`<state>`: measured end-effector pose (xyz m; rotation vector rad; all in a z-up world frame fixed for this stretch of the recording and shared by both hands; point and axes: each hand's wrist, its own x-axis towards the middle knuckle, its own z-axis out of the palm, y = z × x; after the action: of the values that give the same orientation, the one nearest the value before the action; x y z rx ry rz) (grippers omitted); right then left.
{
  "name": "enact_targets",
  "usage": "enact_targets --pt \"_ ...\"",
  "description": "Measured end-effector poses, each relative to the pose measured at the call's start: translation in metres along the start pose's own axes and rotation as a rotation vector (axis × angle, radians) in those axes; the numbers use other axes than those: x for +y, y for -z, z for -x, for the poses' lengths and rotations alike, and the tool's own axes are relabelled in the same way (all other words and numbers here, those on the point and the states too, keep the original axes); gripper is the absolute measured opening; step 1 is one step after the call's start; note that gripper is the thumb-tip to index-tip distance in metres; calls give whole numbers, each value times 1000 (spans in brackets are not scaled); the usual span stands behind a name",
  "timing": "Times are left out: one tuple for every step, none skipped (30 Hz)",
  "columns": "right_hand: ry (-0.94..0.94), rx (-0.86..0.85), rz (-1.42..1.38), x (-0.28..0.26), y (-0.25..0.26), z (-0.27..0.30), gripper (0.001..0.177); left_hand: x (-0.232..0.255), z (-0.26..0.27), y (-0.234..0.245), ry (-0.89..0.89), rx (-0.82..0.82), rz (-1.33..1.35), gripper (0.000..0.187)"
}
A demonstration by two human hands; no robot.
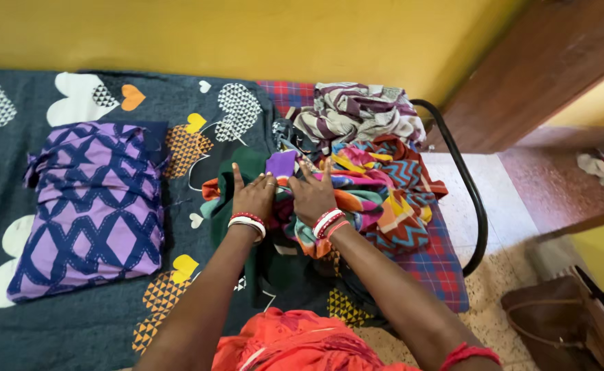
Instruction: The person folds several pieces of bedding on a bed, including a dark sheet with geometric patterns, a purple patterned cloth, and a multicolored blanket. The person smooths and folds each item by hand and places them in a neat stack.
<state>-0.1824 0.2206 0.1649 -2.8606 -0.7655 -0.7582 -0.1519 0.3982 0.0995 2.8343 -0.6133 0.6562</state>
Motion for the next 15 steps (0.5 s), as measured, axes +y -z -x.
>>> enact_targets --pt "7 -3 -6 0 -1 -4 21 -3 1 -1 3 20 -6 30" --pt "34 12 -27 -2 -3 -8 23 -7 1 -1 6 39 -12 30" --pt "60 26 -48 -4 -4 -10 26 -10 3 -1 34 29 3 29" --pt "86 39 -68 -5 -6 -12 28 -13 4 -1 62 19 18 27" --pt "95 27 -73 -7 -8 -14 28 -17 7 0 91 6 30 26" --pt "104 15 -78 -8 -9 -16 28 -18 10 1 102 -3 22 26" --pt "112 4 -82 -10 -11 -18 29 -21 11 2 113 -10 14 27" --pt "111 -1 -75 -12 -13 -19 27 -23 12 4 124 -18 5 27" --pt "109 -5 -69 -14 -15 -22 26 -25 14 6 126 -24 -11 27" --pt "108 -10 -62 -17 -17 -24 25 -28 15 9 128 -29 -28 27" --pt "115 1 -74 -17 -19 -26 27 -30 13 11 124 -32 -42 27" --pt "122 13 -86 -19 -21 -30 28 -33 12 14 123 -28 -46 27" --pt "126 21 -94 -18 -22 -31 29 -35 12 16 118 -25 -44 28" --pt "124 21 -99 -18 -23 -32 29 -37 11 18 114 -21 -42 29" --pt "118 21 -102 -20 -25 -34 28 -39 10 19 113 -21 -40 29"
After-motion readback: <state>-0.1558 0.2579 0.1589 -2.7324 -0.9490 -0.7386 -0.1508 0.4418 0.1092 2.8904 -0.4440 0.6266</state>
